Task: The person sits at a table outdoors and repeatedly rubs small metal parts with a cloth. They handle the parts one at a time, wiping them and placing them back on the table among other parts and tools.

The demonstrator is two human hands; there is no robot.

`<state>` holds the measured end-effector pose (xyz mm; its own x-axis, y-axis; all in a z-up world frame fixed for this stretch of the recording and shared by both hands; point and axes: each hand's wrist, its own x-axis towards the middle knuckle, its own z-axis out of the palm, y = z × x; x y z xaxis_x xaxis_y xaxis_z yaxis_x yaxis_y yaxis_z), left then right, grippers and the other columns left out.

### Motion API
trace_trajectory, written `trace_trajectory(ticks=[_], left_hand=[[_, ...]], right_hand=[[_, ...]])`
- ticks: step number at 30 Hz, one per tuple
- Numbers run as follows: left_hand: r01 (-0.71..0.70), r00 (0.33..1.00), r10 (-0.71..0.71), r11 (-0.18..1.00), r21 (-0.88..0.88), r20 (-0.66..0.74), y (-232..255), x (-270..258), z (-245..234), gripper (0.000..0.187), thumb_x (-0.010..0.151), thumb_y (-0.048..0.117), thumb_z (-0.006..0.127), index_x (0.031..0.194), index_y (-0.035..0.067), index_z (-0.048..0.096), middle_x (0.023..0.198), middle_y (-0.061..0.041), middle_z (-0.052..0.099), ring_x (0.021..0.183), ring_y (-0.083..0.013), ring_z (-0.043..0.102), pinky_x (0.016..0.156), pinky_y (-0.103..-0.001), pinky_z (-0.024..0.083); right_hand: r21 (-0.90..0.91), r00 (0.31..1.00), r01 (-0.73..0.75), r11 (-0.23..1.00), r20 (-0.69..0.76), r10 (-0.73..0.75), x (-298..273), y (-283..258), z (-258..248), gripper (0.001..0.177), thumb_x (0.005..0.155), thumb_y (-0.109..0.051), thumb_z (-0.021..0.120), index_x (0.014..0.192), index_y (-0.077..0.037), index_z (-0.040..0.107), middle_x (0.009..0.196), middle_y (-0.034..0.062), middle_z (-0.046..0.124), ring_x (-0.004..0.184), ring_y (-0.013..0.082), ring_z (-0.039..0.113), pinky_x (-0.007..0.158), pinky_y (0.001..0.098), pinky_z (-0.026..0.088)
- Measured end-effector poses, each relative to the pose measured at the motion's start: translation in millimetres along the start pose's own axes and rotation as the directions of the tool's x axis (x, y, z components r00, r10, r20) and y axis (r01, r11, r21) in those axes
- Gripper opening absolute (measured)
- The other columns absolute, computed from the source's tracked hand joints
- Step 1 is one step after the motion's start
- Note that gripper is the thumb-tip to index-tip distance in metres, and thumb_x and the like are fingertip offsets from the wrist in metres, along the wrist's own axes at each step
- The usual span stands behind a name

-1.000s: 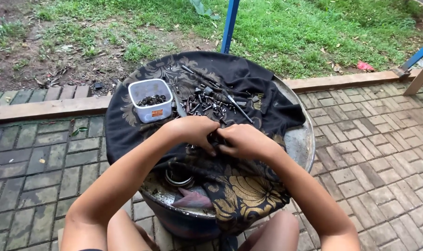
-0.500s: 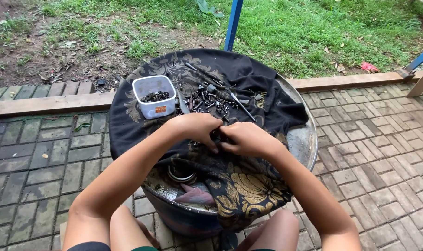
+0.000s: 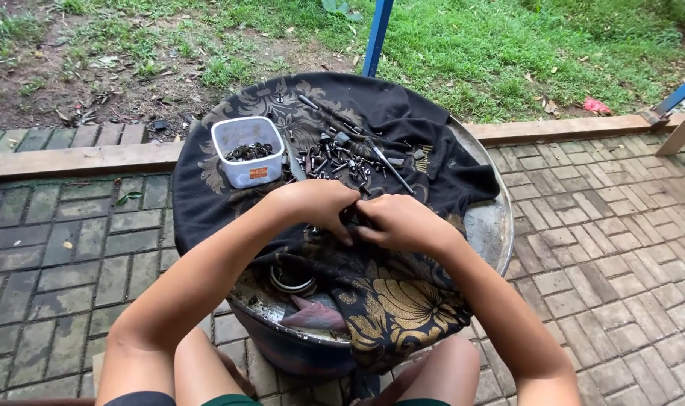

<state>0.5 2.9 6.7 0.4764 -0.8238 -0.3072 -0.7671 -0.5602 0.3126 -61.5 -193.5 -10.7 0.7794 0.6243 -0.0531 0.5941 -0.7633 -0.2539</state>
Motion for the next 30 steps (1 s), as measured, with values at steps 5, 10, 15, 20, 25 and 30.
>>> trace_trajectory(ticks=[5,10,15,20,25,30], left_hand=[[-0.005,1.0,0.005,1.0,-0.002,-0.004,-1.6,1.6,0.7,0.07,0.078,0.056,0.08,0.124,0.006,0.062,0.112,-0.013,0.074,0.107,-0.0338,0.07,0.088,-0.045,0.059],[-0.008,1.0,0.008,1.0,-0.001,-0.019,-2.0,2.7,1.0,0.069,0.077,0.055,0.081,0.122,0.007,0.062,0.111,-0.013,0.074,0.107,-0.0338,0.07,0.088,-0.045,0.059],[-0.015,0.999,0.015,1.0,-0.011,-0.028,-8.1,7.4,6.7,0.068,0.076,0.056,0.081,0.12,0.009,0.063,0.11,-0.011,0.075,0.106,-0.0325,0.071,0.087,-0.045,0.059],[-0.011,0.999,0.012,1.0,0.008,-0.045,-9.2,9.6,8.6,0.065,0.075,0.056,0.082,0.116,0.008,0.063,0.107,-0.011,0.075,0.104,-0.034,0.071,0.087,-0.046,0.059],[-0.011,0.999,0.012,1.0,0.024,-0.043,-10.4,10.3,8.6,0.066,0.075,0.057,0.081,0.115,0.009,0.063,0.107,-0.011,0.075,0.104,-0.0336,0.071,0.086,-0.046,0.06],[-0.02,0.999,0.021,1.0,0.021,-0.047,-8.6,7.6,6.2,0.063,0.076,0.055,0.082,0.112,0.007,0.063,0.106,-0.01,0.076,0.104,-0.0339,0.071,0.086,-0.046,0.06]], right_hand=[[0.001,1.0,-0.013,1.0,0.02,0.013,1.0,0.3,0.0,0.026,0.09,-0.03,0.062,0.1,-0.006,0.061,0.094,0.0161,0.075,0.089,0.0455,0.071,0.073,0.0585,0.057],[-0.014,0.999,-0.018,1.0,0.029,0.018,0.2,-2.6,-2.5,0.026,0.09,-0.03,0.061,0.099,-0.005,0.06,0.095,0.0174,0.074,0.088,0.0463,0.071,0.073,0.0594,0.056],[-0.101,0.999,-0.045,0.994,0.016,0.047,4.6,-4.2,3.3,0.026,0.09,-0.033,0.063,0.096,-0.008,0.062,0.09,0.0138,0.075,0.085,0.0427,0.072,0.072,0.0558,0.057],[-0.15,0.997,-0.074,0.986,-0.012,0.073,7.5,-3.4,9.7,0.031,0.09,-0.038,0.059,0.093,-0.008,0.061,0.083,0.0143,0.072,0.082,0.0425,0.072,0.072,0.0551,0.057],[-0.203,0.996,-0.083,0.976,-0.035,0.078,6.0,-7.2,5.9,0.03,0.09,-0.039,0.06,0.091,-0.01,0.061,0.079,0.0111,0.072,0.08,0.0397,0.073,0.07,0.0515,0.058],[-0.141,0.998,-0.062,0.988,-0.023,0.059,3.1,-9.2,4.0,0.032,0.09,-0.039,0.059,0.091,-0.007,0.061,0.081,0.0147,0.072,0.082,0.0432,0.072,0.072,0.0543,0.057]])
